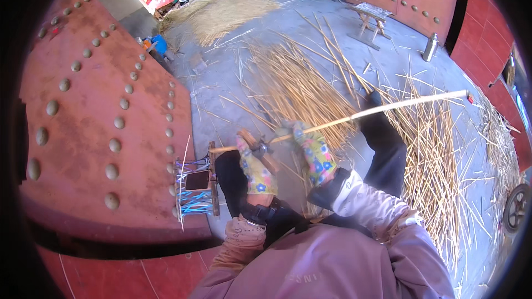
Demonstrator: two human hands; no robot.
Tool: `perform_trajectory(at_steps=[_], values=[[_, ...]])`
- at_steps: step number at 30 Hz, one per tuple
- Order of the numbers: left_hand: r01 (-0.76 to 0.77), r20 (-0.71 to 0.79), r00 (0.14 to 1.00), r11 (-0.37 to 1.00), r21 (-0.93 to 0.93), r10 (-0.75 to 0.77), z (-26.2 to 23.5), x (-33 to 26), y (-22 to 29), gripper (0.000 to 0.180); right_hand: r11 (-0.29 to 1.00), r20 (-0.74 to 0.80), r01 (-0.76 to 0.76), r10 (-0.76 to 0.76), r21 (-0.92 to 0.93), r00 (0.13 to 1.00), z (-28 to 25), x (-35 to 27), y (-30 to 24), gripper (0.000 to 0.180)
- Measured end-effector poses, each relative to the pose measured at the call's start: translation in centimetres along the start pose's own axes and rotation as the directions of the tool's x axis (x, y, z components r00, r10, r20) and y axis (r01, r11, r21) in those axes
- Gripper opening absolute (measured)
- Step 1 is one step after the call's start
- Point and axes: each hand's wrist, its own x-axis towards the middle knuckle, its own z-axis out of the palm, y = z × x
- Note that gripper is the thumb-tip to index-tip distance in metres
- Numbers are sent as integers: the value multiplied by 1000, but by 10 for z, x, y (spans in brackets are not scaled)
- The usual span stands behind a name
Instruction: The person pulls a bamboo strip through a handheld metal tool, then sets it down and picks up another from a pile. This process is repeated for several strips to refine their shape.
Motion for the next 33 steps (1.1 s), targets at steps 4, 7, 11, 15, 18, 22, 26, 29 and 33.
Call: perform_trajectory(at_steps=[4,7,11,15,18,22,26,29,33], values=[[245,344,887,945,215,-309,-15,-7,-4,41,995,-312,-4,34,96,949,-52,16,-30,23],[288,354,832,878,382,-427,-29,-5,-3,47,809,-282,162,4,565,959,-96,38,-89,26],[248,285,814,746,618,-506,-41,-3,-8,43,779,-447,440,-231,447,864,-115,52,-144,32],[261,273,728,622,738,-629,-44,-9,-11,42,847,-96,188,-162,497,982,-97,49,-152,40],[138,347,755,653,745,-556,-48,-17,-13,44,885,-98,212,-188,415,977,-80,48,-147,44],[178,364,665,612,770,-652,-64,-20,-13,48,893,-43,193,-193,407,980,-70,52,-148,46],[-504,821,518,690,520,-240,-69,-25,-9,42,913,-24,168,-171,371,985,-73,58,-148,41],[12,594,601,749,662,-534,-54,-40,0,35,924,-119,203,-173,323,978,-78,61,-144,44],[-3,601,609,756,654,-517,-31,-52,5,31,941,-239,166,-95,296,966,-69,54,-127,34]])
